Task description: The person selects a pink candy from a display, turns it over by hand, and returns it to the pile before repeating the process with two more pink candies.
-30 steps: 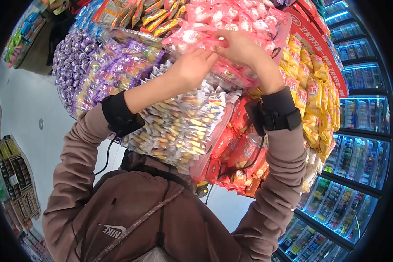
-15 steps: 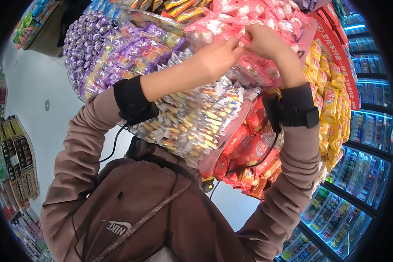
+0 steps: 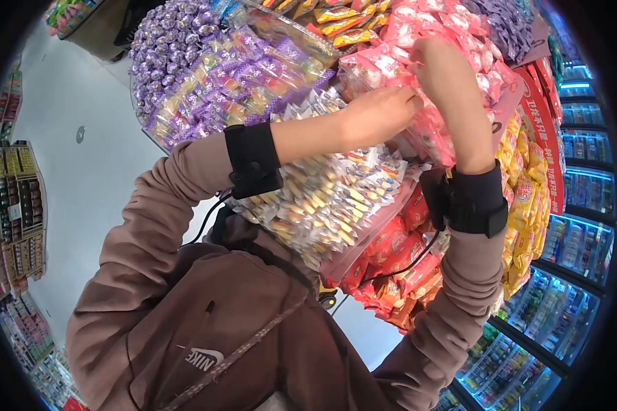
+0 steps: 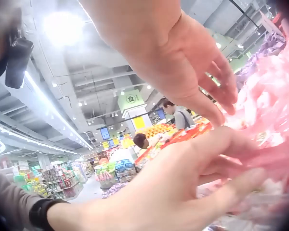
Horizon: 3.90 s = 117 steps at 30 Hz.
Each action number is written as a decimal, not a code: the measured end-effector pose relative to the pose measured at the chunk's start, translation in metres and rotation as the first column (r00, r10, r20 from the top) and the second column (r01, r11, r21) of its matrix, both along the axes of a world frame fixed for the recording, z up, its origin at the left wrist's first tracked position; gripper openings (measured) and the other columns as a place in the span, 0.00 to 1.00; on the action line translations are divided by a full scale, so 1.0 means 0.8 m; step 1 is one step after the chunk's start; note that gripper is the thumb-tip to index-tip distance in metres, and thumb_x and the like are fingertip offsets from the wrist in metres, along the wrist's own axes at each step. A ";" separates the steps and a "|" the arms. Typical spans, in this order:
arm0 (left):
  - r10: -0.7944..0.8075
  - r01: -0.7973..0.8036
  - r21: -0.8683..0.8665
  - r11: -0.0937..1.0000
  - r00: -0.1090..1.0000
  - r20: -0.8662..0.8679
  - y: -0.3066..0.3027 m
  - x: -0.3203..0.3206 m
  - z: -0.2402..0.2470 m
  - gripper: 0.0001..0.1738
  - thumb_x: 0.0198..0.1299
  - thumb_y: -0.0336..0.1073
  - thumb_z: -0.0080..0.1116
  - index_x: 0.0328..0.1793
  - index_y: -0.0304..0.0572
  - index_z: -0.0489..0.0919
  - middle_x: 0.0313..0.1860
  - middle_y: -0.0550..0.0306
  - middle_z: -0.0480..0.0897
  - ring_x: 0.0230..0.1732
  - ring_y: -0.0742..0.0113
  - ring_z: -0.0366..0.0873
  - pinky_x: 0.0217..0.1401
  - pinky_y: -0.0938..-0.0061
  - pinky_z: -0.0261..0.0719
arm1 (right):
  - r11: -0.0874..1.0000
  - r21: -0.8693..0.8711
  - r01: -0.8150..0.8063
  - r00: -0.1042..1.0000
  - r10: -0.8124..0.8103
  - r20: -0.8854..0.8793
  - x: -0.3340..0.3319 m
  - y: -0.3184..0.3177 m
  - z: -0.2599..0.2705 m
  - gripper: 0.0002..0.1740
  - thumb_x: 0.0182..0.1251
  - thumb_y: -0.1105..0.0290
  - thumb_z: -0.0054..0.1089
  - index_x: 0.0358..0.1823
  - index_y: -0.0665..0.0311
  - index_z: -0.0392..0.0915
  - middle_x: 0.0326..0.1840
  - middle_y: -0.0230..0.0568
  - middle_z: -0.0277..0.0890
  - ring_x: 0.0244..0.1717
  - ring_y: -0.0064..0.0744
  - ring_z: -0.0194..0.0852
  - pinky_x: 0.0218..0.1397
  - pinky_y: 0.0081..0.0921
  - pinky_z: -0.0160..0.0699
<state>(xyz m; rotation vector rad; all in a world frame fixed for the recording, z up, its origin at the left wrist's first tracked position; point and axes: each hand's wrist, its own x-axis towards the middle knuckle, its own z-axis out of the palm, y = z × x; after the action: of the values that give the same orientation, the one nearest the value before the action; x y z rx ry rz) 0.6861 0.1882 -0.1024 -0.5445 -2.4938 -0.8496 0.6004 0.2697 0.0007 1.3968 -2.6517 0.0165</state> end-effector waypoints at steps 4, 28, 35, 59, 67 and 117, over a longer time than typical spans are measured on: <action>0.032 -0.030 -0.047 0.998 0.999 0.040 -0.001 0.015 -0.007 0.15 0.55 0.33 0.51 0.48 0.33 0.69 0.43 0.46 0.74 0.48 0.50 0.73 0.48 0.61 0.73 | 0.991 0.109 0.082 0.976 -0.102 0.191 0.015 -0.047 -0.011 0.13 0.48 0.70 0.63 0.33 0.71 0.76 0.30 0.51 0.77 0.34 0.44 0.77 0.38 0.33 0.72; -0.455 -0.150 0.944 0.293 0.847 0.276 -0.084 0.102 0.016 0.19 0.60 0.34 0.55 0.55 0.30 0.71 0.45 0.53 0.79 0.45 0.71 0.77 0.50 0.78 0.76 | 0.913 -0.195 0.359 0.544 -0.036 0.838 0.070 0.002 0.019 0.09 0.54 0.73 0.63 0.33 0.72 0.77 0.26 0.37 0.78 0.28 0.20 0.76 0.32 0.15 0.73; -0.484 -0.242 0.953 0.180 0.822 0.300 -0.078 0.127 0.021 0.18 0.59 0.33 0.56 0.51 0.28 0.72 0.40 0.54 0.80 0.39 0.73 0.79 0.42 0.81 0.78 | 0.921 -0.116 0.372 0.421 -0.056 0.905 0.088 0.004 0.020 0.09 0.53 0.73 0.65 0.32 0.71 0.78 0.24 0.35 0.78 0.25 0.16 0.74 0.26 0.13 0.67; -0.323 -0.413 0.886 0.212 0.826 0.463 -0.121 0.170 -0.023 0.11 0.60 0.33 0.55 0.45 0.35 0.74 0.35 0.63 0.80 0.33 0.82 0.75 0.39 0.83 0.74 | 0.995 -0.013 0.100 0.949 -0.091 0.300 -0.036 -0.013 0.024 0.09 0.51 0.73 0.63 0.33 0.69 0.77 0.28 0.36 0.78 0.31 0.24 0.76 0.36 0.21 0.74; -0.334 -0.424 0.882 0.205 0.817 0.471 -0.122 0.171 -0.024 0.10 0.60 0.34 0.54 0.45 0.36 0.74 0.34 0.64 0.79 0.33 0.83 0.74 0.40 0.83 0.72 | 0.987 0.038 0.154 0.986 -0.156 0.061 -0.037 -0.013 -0.026 0.10 0.47 0.70 0.63 0.31 0.66 0.77 0.23 0.43 0.75 0.27 0.34 0.76 0.32 0.28 0.72; -0.483 -0.026 0.934 0.355 0.851 0.207 -0.042 0.219 0.069 0.33 0.49 0.30 0.65 0.62 0.40 0.64 0.53 0.59 0.71 0.50 0.74 0.70 0.47 0.78 0.73 | 0.933 -0.127 0.337 0.677 -0.147 0.721 0.258 0.037 0.120 0.11 0.56 0.81 0.58 0.36 0.66 0.65 0.30 0.28 0.68 0.32 0.14 0.68 0.35 0.13 0.70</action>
<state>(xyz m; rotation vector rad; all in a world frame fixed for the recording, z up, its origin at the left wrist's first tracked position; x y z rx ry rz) 0.8616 0.1549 -0.0473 -0.2851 -1.7496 -2.5178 0.8067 0.2995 0.0970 1.0678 -3.2414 1.0293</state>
